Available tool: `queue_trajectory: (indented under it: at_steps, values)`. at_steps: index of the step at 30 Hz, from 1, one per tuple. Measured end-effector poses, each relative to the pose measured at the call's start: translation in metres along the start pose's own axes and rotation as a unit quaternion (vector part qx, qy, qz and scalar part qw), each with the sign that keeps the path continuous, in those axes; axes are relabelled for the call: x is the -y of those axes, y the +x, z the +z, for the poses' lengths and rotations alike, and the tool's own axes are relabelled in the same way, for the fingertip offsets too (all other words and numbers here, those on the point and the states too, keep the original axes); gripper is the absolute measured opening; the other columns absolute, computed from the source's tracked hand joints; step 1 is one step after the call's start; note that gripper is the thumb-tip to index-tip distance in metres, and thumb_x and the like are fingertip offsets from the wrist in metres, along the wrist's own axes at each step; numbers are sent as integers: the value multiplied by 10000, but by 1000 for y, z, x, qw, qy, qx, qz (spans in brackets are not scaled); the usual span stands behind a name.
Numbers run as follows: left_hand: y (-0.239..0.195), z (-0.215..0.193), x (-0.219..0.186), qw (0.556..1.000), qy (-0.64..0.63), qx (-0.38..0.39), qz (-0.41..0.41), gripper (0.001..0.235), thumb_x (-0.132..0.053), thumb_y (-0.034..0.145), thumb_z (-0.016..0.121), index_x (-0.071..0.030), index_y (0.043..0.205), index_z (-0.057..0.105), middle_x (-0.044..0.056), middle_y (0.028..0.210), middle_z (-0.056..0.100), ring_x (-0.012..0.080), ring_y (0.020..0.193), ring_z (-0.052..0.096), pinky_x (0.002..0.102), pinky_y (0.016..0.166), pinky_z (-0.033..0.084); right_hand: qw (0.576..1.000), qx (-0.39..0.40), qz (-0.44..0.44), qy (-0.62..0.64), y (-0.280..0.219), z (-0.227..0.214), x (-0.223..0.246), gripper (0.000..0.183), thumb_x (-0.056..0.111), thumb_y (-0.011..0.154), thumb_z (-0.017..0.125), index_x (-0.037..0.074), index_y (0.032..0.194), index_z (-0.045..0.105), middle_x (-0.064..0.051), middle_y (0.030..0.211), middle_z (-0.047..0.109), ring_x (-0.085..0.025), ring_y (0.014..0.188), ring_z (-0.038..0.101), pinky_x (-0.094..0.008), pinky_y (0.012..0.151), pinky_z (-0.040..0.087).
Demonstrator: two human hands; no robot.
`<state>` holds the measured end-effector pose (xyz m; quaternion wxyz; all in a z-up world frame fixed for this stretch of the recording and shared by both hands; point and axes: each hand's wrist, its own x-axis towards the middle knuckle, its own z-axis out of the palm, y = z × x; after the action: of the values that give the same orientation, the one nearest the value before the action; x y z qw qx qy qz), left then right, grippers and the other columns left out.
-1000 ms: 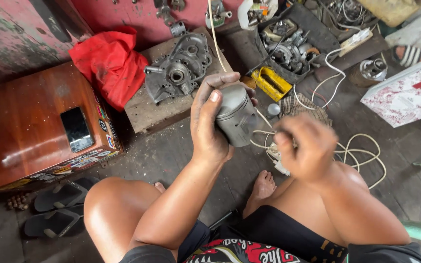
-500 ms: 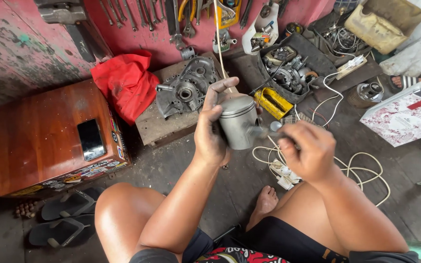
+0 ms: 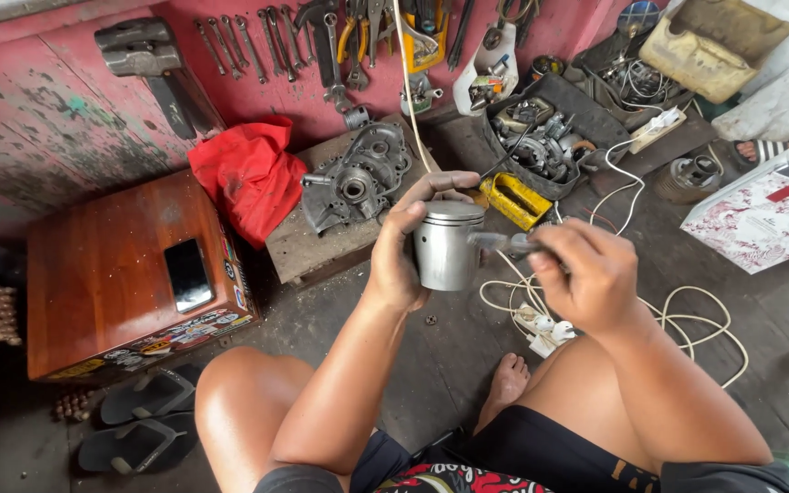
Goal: Cleaning carbon deposits from a motorcycle piston using a scraper and a brush in a workshop environment.
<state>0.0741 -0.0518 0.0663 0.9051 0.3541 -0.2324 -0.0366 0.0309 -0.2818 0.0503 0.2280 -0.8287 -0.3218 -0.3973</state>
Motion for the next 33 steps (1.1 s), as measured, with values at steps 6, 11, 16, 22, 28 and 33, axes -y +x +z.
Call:
queue_trajectory:
  at_steps: [6,11,16,22,28,33]
  values:
    - [3,-4,-5,998,56,6,-16,780,-444,905,604,63,1477,450,225,1031,630,273,803,696,433,660,620,999,13,-1,32,17,-5,22,355,406,1009,552,109,931,731,-80,715,597,-299,541,606,-430,505,510]
    - [3,-9,3,999,41,-2,-14,691,-396,939,638,4,1481,486,219,1018,611,291,772,723,428,650,633,996,63,23,64,12,-5,16,281,342,979,601,105,913,735,-93,711,635,-334,572,641,-445,507,518]
    - [2,-12,12,999,10,-1,-36,714,-430,924,564,7,1482,477,234,991,633,308,805,715,447,630,627,999,30,40,19,27,-15,15,259,300,1012,602,83,969,736,-92,749,650,-320,616,655,-428,534,515]
    - [0,-6,2,997,69,18,-32,733,-439,919,591,-6,1495,460,250,1027,609,325,874,660,470,662,619,993,69,50,87,8,-14,0,288,338,1001,601,93,962,745,-75,755,661,-311,608,655,-418,511,509]
    - [-9,6,-16,995,93,24,-34,704,-424,926,628,-47,1500,475,226,1075,611,288,953,661,451,733,624,988,87,65,108,24,-24,21,297,334,995,603,83,925,746,-106,728,655,-316,557,626,-412,472,488]
    - [-25,2,-19,993,108,-2,-53,648,-416,926,628,-48,1449,525,220,1059,611,277,936,642,420,714,609,984,109,93,103,41,-34,36,298,336,1009,603,77,945,736,-76,741,639,-283,556,612,-385,475,483]
